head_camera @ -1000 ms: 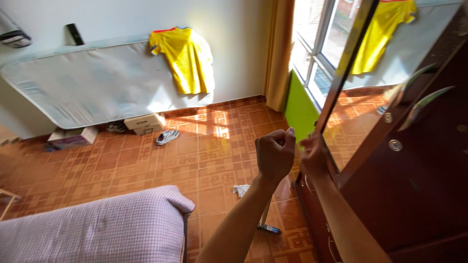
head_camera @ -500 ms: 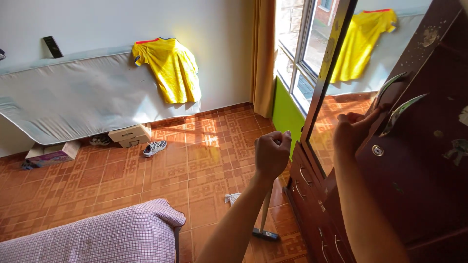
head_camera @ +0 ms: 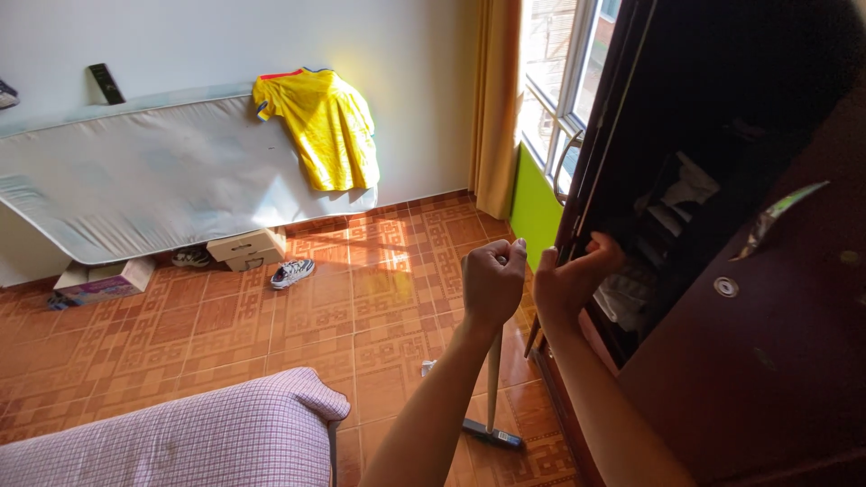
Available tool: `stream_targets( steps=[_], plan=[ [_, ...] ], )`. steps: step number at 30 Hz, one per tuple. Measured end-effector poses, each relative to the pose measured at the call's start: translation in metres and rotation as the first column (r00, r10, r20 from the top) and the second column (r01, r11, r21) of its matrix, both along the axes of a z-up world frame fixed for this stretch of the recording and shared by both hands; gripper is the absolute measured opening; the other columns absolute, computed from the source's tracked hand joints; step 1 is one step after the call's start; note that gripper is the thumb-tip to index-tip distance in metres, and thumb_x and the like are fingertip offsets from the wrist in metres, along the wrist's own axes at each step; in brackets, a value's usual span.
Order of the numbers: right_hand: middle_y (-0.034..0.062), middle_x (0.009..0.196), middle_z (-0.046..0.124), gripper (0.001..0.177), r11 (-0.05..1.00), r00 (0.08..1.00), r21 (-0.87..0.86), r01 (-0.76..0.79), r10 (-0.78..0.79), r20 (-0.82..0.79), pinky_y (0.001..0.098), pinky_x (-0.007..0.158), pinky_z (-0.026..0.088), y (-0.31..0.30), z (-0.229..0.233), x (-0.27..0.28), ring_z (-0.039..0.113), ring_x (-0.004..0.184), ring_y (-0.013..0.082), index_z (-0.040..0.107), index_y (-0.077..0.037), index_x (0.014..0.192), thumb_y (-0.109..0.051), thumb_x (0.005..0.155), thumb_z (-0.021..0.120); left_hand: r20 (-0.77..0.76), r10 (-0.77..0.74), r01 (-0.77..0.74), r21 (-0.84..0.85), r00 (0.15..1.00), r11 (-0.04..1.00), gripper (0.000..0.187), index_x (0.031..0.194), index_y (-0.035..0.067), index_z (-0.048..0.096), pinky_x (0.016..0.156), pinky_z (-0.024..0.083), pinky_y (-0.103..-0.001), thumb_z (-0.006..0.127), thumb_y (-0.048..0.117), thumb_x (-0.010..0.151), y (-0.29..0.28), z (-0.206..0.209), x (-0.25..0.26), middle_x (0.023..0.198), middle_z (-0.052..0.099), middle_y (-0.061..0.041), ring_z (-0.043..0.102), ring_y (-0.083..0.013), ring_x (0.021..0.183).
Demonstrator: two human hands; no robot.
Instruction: Sweeping the floor of a bedroom using a broom.
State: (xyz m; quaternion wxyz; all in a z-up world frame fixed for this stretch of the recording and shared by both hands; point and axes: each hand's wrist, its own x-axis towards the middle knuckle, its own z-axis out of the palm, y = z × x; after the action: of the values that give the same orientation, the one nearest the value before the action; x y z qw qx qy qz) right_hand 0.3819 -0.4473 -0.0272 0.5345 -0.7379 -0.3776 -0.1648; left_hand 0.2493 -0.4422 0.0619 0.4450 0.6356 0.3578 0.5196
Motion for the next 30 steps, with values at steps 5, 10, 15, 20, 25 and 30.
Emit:
stream_targets(
  steps=[5, 10, 15, 20, 25, 30],
  plan=[
    [0.0216, 0.144, 0.034, 0.072, 0.978, 0.964, 0.013, -0.207, 0.206, -0.169, 0.0476, 0.110, 0.040, 0.011, 0.009, -0.028, 0.045, 0.134, 0.0381, 0.037, 0.003, 0.145, -0.002, 0.081, 0.068, -0.002, 0.017, -0.017, -0.017, 1.000, 1.000, 0.050, 0.057, 0.001, 0.046, 0.045, 0.031, -0.036, 0.062, 0.023, 0.099, 0.010, -0.003, -0.028, 0.047, 0.036, -0.002, 0.031, -0.0095, 0.046],
    [0.0149, 0.152, 0.036, 0.072, 0.860, 0.796, 0.072, -0.504, 0.496, -0.346, 0.0417, 0.111, 0.046, 0.052, -0.020, -0.018, 0.047, 0.141, 0.0320, 0.038, -0.001, 0.149, 0.002, 0.081, 0.061, -0.040, 0.066, -0.066, 0.011, 0.997, 0.998, 0.051, 0.057, 0.000, 0.045, 0.046, 0.030, -0.036, 0.064, 0.023, 0.099, 0.023, -0.010, -0.047, 0.047, 0.035, -0.004, 0.032, -0.0100, 0.046],
    [0.0181, 0.162, 0.040, 0.068, 0.642, 0.577, -0.035, -0.766, 0.662, -0.479, 0.0421, 0.119, 0.035, 0.102, -0.054, 0.014, 0.040, 0.150, 0.0325, 0.039, -0.005, 0.154, 0.001, 0.090, 0.060, 0.001, 0.098, -0.098, 0.043, 0.995, 0.994, 0.046, 0.058, 0.001, 0.051, 0.046, 0.038, -0.033, 0.066, 0.020, 0.097, 0.042, -0.022, -0.053, 0.049, 0.050, -0.004, 0.043, -0.0098, 0.044],
    [0.0149, 0.163, 0.038, 0.065, 0.641, 0.648, -0.198, -0.742, 0.608, -0.460, 0.0403, 0.117, 0.037, 0.139, -0.053, 0.023, 0.042, 0.146, 0.0325, 0.042, -0.011, 0.153, -0.004, 0.090, 0.061, -0.002, 0.076, -0.076, -0.091, 0.997, 0.993, 0.043, 0.058, 0.004, 0.057, 0.046, 0.043, -0.032, 0.064, 0.021, 0.097, 0.081, -0.034, -0.050, 0.049, 0.057, -0.003, 0.050, -0.0088, 0.044],
    [0.0145, 0.159, 0.045, 0.068, 0.603, 0.659, -0.287, -0.745, 0.593, -0.463, 0.0410, 0.116, 0.039, 0.175, -0.039, 0.030, 0.045, 0.144, 0.0333, 0.046, -0.019, 0.152, -0.005, 0.087, 0.063, -0.046, 0.123, -0.128, -0.134, 0.991, 0.983, 0.045, 0.057, 0.005, 0.056, 0.044, 0.040, -0.032, 0.066, 0.023, 0.097, 0.127, -0.045, -0.024, 0.046, 0.052, -0.001, 0.047, -0.0084, 0.043],
    [0.0183, 0.154, 0.049, 0.067, 0.554, 0.663, -0.365, -0.748, 0.599, -0.449, 0.0432, 0.115, 0.037, 0.236, -0.057, 0.067, 0.044, 0.145, 0.0351, 0.047, -0.019, 0.153, -0.007, 0.089, 0.063, 0.018, 0.121, -0.117, -0.162, 0.992, 0.980, 0.054, 0.056, 0.007, 0.044, 0.044, 0.030, -0.032, 0.073, 0.029, 0.096, 0.163, -0.041, 0.005, 0.048, 0.040, 0.003, 0.034, -0.0064, 0.048]
  ],
)
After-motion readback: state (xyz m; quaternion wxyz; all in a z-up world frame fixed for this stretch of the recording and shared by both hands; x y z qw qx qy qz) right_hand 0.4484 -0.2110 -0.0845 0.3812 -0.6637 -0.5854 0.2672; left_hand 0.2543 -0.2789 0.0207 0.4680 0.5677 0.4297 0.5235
